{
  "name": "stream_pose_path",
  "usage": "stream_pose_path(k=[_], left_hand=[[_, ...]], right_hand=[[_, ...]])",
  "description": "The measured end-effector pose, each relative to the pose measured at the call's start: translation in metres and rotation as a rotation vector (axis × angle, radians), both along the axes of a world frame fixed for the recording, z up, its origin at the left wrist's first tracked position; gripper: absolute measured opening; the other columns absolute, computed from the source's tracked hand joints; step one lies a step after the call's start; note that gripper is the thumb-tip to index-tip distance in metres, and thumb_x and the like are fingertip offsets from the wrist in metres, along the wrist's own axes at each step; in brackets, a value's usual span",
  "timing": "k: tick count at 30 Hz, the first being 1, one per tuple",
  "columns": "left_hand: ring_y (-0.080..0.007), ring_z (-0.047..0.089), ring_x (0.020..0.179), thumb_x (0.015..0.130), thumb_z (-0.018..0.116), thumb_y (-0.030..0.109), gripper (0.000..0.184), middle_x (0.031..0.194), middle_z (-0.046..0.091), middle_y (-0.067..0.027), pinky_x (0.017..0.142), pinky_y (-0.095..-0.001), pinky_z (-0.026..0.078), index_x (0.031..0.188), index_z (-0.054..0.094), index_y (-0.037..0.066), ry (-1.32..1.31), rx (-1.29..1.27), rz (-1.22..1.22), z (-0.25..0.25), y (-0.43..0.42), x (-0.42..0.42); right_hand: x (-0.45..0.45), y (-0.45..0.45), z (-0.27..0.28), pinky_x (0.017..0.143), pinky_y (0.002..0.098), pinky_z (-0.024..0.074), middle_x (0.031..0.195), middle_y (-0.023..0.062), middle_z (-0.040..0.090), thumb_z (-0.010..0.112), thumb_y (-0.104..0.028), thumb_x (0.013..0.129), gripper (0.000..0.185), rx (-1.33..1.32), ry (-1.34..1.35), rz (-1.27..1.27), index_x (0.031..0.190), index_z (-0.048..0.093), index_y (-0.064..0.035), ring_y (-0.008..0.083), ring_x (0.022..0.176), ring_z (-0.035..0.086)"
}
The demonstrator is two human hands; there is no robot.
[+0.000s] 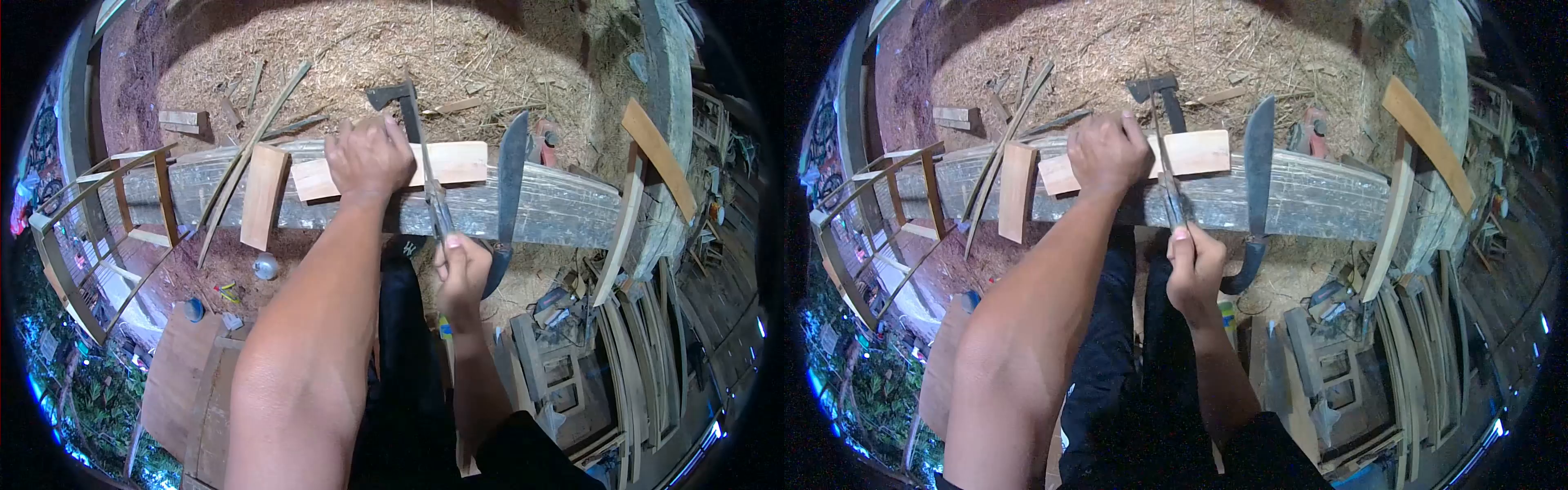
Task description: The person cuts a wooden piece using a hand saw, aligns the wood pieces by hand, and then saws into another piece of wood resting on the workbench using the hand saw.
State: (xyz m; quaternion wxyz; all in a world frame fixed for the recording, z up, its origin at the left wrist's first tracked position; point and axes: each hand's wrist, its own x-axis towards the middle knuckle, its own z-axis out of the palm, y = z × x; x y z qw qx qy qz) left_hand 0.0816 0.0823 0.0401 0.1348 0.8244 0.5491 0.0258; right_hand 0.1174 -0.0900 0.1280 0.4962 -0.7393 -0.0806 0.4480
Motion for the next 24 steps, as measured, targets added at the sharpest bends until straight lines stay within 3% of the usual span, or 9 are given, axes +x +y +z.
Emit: stream_pose_path(k=[5, 11, 14, 17, 20, 24], left_hand=[[-0.0356, 0.067, 0.089, 0.093, 0.056, 0.029, 0.033, 0.083, 0.072, -0.0189, 0.083, -0.0498, 0.050, 0.083, 0.077, 0.005, 0.019, -0.060, -0.057, 0.005, -0.004, -0.004], [-0.0328, 0.066, 0.090, 0.093, 0.055, 0.026, 0.030, 0.088, 0.074, -0.0132, 0.079, -0.0501, 0.048, 0.078, 0.074, 0.008, 0.001, -0.071, -0.059, 0.001, -0.003, -0.006], [-0.0304, 0.064, 0.097, 0.094, 0.053, 0.029, 0.033, 0.093, 0.075, -0.0116, 0.087, -0.0489, 0.046, 0.086, 0.077, 0.008, 0.056, -0.174, -0.048, 0.004, -0.002, -0.003], [-0.0329, 0.066, 0.092, 0.094, 0.053, 0.027, 0.032, 0.089, 0.074, -0.0131, 0.082, -0.0507, 0.048, 0.082, 0.075, 0.008, 0.031, -0.122, -0.059, 0.002, -0.003, -0.006], [-0.0340, 0.066, 0.096, 0.095, 0.053, 0.030, 0.034, 0.092, 0.075, -0.0130, 0.088, -0.0522, 0.048, 0.083, 0.076, 0.008, 0.036, -0.169, -0.045, 0.005, -0.002, -0.006], [-0.0384, 0.068, 0.098, 0.096, 0.053, 0.030, 0.036, 0.092, 0.075, -0.0176, 0.091, -0.0537, 0.048, 0.084, 0.077, 0.006, -0.022, -0.141, -0.024, 0.005, -0.005, -0.004]], right_hand=[[-0.014, -0.006, 0.007, 0.053, 0.0290, 0.0291, 0.060, -0.0005, 0.044, 0.047, -0.019, 0.103, 0.040, -0.013, 0.049, -0.086, 0.066, 0.048, -0.0030, 0.0079, 0.057, 0.039], [0.014, 0.005, 0.025, 0.052, 0.0286, 0.0290, 0.060, -0.0029, 0.042, 0.048, -0.019, 0.105, 0.041, -0.139, 0.161, -0.014, 0.066, 0.047, -0.0051, 0.0075, 0.056, 0.039], [-0.003, -0.006, 0.012, 0.049, 0.0295, 0.0273, 0.059, -0.0041, 0.040, 0.049, -0.022, 0.106, 0.042, -0.003, 0.000, 0.011, 0.067, 0.047, -0.0065, 0.0073, 0.052, 0.037], [-0.040, -0.061, 0.000, 0.049, 0.0296, 0.0273, 0.059, -0.0039, 0.041, 0.050, -0.023, 0.106, 0.043, -0.009, 0.043, -0.118, 0.067, 0.048, -0.0062, 0.0072, 0.052, 0.038], [-0.058, -0.106, 0.018, 0.049, 0.0297, 0.0271, 0.058, -0.0036, 0.043, 0.051, -0.023, 0.106, 0.043, 0.084, 0.056, -0.104, 0.067, 0.049, -0.0048, 0.0071, 0.052, 0.038], [-0.032, -0.062, 0.006, 0.049, 0.0301, 0.0284, 0.058, -0.0016, 0.045, 0.052, -0.022, 0.104, 0.044, 0.045, 0.025, -0.137, 0.065, 0.049, -0.0030, 0.0076, 0.053, 0.042]])
